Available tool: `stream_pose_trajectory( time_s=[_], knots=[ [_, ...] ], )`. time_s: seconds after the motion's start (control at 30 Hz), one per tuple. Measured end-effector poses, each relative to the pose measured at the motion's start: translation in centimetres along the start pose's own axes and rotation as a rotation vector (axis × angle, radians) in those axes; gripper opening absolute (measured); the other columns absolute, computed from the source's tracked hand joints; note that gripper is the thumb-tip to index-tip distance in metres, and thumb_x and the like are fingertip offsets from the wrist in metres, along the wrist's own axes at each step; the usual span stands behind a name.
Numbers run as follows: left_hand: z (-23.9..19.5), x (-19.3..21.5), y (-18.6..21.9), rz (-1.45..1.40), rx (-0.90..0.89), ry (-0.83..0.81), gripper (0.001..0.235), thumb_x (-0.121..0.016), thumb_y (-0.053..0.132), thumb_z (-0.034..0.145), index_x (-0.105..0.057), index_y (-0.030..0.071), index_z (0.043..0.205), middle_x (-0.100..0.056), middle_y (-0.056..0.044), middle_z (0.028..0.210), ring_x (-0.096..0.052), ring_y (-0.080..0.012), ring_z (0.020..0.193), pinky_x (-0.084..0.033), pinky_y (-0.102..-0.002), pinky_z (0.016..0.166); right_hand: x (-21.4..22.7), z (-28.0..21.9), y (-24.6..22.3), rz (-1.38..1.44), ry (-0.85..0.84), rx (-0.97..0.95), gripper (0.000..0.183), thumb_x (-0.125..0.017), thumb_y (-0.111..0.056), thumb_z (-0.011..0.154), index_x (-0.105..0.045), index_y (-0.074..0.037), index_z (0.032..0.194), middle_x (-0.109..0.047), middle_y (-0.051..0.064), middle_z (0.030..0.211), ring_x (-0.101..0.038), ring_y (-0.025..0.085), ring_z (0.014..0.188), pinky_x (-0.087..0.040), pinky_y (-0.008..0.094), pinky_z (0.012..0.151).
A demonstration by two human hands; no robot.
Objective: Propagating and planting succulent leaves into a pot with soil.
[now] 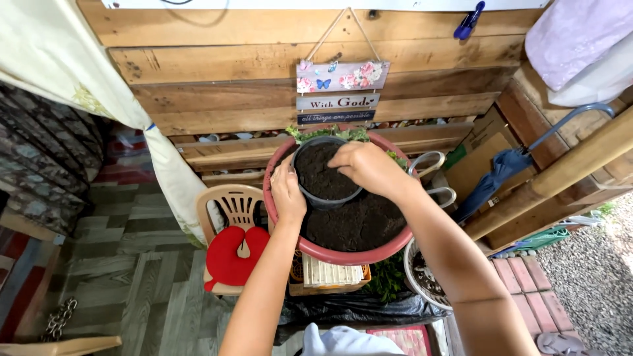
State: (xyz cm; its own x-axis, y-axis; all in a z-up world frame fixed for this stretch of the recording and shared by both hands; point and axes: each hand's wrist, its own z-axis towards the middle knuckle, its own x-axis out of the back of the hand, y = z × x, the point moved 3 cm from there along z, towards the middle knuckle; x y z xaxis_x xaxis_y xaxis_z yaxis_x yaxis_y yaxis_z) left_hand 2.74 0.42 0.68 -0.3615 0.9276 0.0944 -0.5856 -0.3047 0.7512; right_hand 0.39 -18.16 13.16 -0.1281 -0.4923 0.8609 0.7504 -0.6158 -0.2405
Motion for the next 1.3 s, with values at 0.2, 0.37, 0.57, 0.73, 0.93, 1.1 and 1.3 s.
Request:
stream_pose_trajectory(
  time_s=[0.2,0.37,0.57,0.73,0.93,1.1,1.3],
  knots=[
    [-0.2,0.0,-0.2,0.034,-0.012,-0.002,0.047,-0.034,0.028,0.104,-0.064,0.000,0.127,-0.069,-0.025,0.115,-0.064,-0.0433,0.111,-0.047,-0.047,0.099,2.6,-0.2,-1.9,0.018,0.054,-0.060,0.031,-0.075,-0.004,0.078,-0.076,-0.004,0.109,-0.073,0.012,0.110,-0.067,0.033,0.104,-0.053,0.041,0.092],
    [-0.2,0.0,-0.2,0.060,0.013,-0.005,0.047,-0.032,0.028,0.106,-0.065,0.002,0.126,-0.069,-0.024,0.111,-0.064,-0.0419,0.109,-0.046,-0.047,0.097,1.2,0.5,-4.7,-0.054,0.046,0.043,0.033,-0.078,-0.007,0.076,-0.078,-0.006,0.109,-0.067,0.010,0.104,-0.062,0.032,0.104,-0.050,0.043,0.093],
    [-0.3,0.0,-0.5,0.071,0.023,-0.004,0.046,-0.033,0.026,0.102,-0.065,0.002,0.126,-0.068,-0.023,0.107,-0.063,-0.0408,0.105,-0.046,-0.047,0.095,0.8,-1.2,-3.0,-0.055,-0.048,-0.009,0.023,-0.076,-0.015,0.082,-0.077,-0.009,0.104,-0.066,0.006,0.105,-0.060,0.027,0.111,-0.047,0.042,0.099],
    [-0.4,0.0,-0.5,0.051,0.016,0.002,0.046,-0.035,0.027,0.103,-0.065,0.001,0.126,-0.068,-0.023,0.106,-0.063,-0.0411,0.104,-0.046,-0.047,0.095,1.7,-3.7,-1.3,0.028,0.101,-0.090,0.051,-0.069,-0.019,0.094,-0.058,-0.003,0.141,-0.053,0.017,0.149,-0.047,0.036,0.138,-0.036,0.043,0.115],
    [-0.3,-0.2,-0.6,0.030,0.001,-0.006,0.048,-0.034,0.031,0.106,-0.065,0.001,0.126,-0.069,-0.024,0.113,-0.064,-0.0416,0.110,-0.046,-0.046,0.098,-2.3,-4.6,0.2,0.099,0.023,-0.088,0.058,-0.060,-0.015,0.101,-0.042,-0.006,0.156,-0.040,0.016,0.163,-0.032,0.035,0.153,-0.018,0.056,0.125],
    [-0.1,0.0,0.1,0.017,0.009,-0.007,0.052,-0.030,0.034,0.108,-0.066,0.001,0.126,-0.070,-0.024,0.118,-0.064,-0.0419,0.114,-0.046,-0.047,0.101,-1.0,-2.5,-3.7,-0.010,0.234,0.001,0.037,-0.078,-0.021,0.083,-0.077,-0.020,0.120,-0.062,0.006,0.138,-0.044,0.035,0.140,-0.021,0.062,0.123],
    [-0.5,-0.2,-1.1,0.065,-0.003,-0.005,0.052,-0.029,0.035,0.109,-0.065,0.002,0.126,-0.070,-0.023,0.118,-0.063,-0.0426,0.113,-0.045,-0.047,0.100,-2.4,-0.3,-6.2,0.019,0.215,0.018,0.024,-0.084,-0.023,0.072,-0.077,-0.010,0.090,-0.062,0.006,0.101,-0.052,0.033,0.118,-0.016,0.066,0.119]
  ],
)
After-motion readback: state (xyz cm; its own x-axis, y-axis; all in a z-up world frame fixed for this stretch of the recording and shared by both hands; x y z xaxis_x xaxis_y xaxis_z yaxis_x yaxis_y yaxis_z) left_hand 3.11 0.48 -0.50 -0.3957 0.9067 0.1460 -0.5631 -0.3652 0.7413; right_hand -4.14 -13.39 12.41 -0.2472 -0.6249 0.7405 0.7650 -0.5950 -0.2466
